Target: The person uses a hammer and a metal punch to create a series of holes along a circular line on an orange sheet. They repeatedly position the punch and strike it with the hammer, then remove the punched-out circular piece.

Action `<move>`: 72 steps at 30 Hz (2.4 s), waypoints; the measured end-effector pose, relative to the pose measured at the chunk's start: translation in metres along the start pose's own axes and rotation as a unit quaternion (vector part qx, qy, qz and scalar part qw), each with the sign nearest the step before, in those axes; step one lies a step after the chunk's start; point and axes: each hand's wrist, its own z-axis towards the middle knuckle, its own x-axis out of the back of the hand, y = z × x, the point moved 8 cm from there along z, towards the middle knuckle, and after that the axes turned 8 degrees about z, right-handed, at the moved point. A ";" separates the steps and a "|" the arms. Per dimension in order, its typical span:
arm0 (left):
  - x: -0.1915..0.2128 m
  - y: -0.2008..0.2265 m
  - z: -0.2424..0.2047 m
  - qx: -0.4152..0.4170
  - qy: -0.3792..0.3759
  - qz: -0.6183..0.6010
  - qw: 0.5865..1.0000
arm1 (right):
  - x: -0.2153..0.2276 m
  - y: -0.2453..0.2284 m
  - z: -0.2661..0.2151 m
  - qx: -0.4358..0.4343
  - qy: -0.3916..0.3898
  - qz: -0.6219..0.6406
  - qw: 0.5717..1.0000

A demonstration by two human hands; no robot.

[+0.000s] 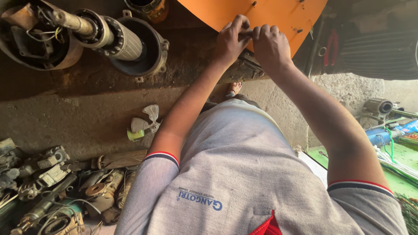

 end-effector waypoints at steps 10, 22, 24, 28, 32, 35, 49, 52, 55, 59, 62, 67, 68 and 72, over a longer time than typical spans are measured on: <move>0.000 -0.002 -0.003 0.037 -0.027 -0.063 0.997 | 0.008 0.008 0.006 -0.073 -0.069 0.100 0.990; 0.005 0.005 -0.001 0.008 -0.022 0.001 1.000 | 0.033 -0.006 -0.013 0.130 0.061 -0.086 0.986; 0.003 0.003 0.000 0.016 -0.025 -0.008 1.000 | 0.032 -0.004 -0.010 0.129 0.057 -0.089 0.986; -0.002 -0.004 -0.002 0.035 -0.038 -0.007 0.999 | 0.023 -0.006 0.000 0.093 -0.002 -0.110 0.990; -0.004 -0.004 -0.003 0.021 -0.024 -0.019 0.999 | 0.012 0.001 0.007 -0.001 -0.103 -0.012 0.995; -0.005 -0.008 -0.003 0.037 -0.042 -0.028 0.998 | 0.007 0.006 0.008 -0.038 -0.147 0.020 0.988; -0.001 -0.007 -0.006 0.063 -0.013 -0.056 0.996 | 0.016 -0.003 0.004 0.103 0.009 -0.059 0.993; 0.003 -0.001 -0.004 0.048 -0.019 -0.036 0.998 | 0.007 0.007 0.008 -0.065 -0.060 0.107 0.990; 0.004 0.011 -0.003 0.022 -0.021 0.012 0.999 | 0.014 0.007 0.006 -0.077 -0.060 0.145 0.985; 0.015 0.027 -0.005 -0.037 -0.033 0.025 0.998 | 0.030 0.041 -0.022 -0.144 -0.038 0.217 0.965; 0.030 0.042 -0.004 -0.081 0.030 0.170 0.982 | 0.060 0.077 -0.063 -0.156 0.078 0.261 0.949; 0.005 0.051 0.005 -0.086 -0.057 0.339 0.935 | 0.043 0.116 -0.123 -0.226 0.090 0.290 0.926; -0.003 0.051 0.004 -0.082 -0.082 0.366 0.924 | 0.035 0.119 -0.130 -0.228 0.083 0.294 0.925; -0.017 0.064 0.005 -0.111 -0.049 0.454 0.883 | 0.002 0.127 -0.145 -0.237 0.049 0.319 0.917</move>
